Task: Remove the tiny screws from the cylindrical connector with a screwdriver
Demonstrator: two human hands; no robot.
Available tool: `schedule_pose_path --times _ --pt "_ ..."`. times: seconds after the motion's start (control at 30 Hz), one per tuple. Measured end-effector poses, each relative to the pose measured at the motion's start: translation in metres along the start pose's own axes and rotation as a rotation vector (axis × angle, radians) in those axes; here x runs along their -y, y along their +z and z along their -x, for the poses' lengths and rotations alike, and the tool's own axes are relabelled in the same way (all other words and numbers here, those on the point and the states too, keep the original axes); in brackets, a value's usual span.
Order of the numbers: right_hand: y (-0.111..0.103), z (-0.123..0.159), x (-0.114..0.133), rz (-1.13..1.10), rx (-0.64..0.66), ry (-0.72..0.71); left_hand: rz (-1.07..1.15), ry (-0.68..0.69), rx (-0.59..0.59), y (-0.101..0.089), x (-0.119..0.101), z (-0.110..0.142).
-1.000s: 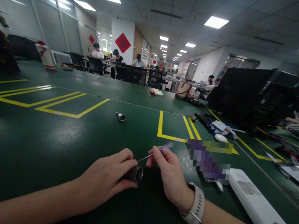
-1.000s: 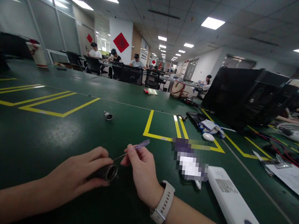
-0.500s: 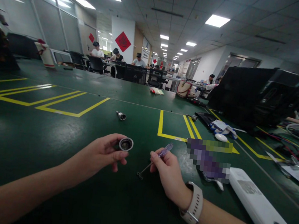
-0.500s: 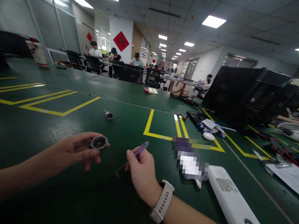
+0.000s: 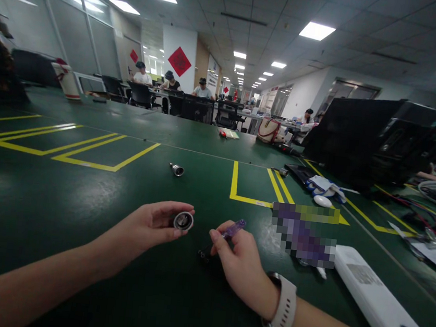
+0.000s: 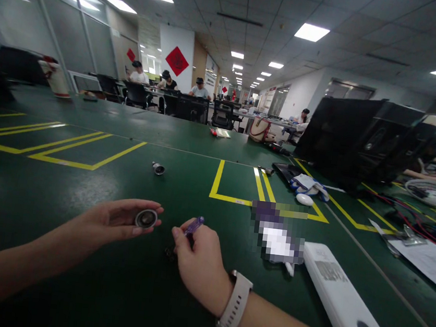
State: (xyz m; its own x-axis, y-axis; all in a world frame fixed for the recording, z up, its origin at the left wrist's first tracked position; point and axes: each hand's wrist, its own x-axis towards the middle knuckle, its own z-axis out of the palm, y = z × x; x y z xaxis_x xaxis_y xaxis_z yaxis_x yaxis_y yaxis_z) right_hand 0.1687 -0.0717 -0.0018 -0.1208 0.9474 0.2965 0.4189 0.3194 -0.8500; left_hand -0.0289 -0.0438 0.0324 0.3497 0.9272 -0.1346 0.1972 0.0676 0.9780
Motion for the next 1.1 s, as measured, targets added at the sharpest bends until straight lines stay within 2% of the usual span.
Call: schedule_pose_path --times 0.1,0.23,0.4,0.67,1.1 --pt "0.001 0.003 -0.003 -0.156 -0.019 0.028 -0.005 -0.033 -0.022 0.002 -0.002 0.001" --pt "-0.001 0.010 -0.002 -0.262 -0.070 -0.100 0.007 -0.040 -0.050 0.004 0.001 -0.001" --pt "-0.002 0.016 0.007 -0.143 0.002 -0.261 0.025 -0.029 -0.067 0.006 0.006 -0.001" --pt "0.000 0.014 0.011 -0.047 0.056 -0.379 0.033 -0.006 -0.060 0.007 0.005 0.002" --pt "0.003 0.015 0.012 0.003 0.088 -0.421 0.042 -0.045 -0.126 0.015 -0.005 0.006"
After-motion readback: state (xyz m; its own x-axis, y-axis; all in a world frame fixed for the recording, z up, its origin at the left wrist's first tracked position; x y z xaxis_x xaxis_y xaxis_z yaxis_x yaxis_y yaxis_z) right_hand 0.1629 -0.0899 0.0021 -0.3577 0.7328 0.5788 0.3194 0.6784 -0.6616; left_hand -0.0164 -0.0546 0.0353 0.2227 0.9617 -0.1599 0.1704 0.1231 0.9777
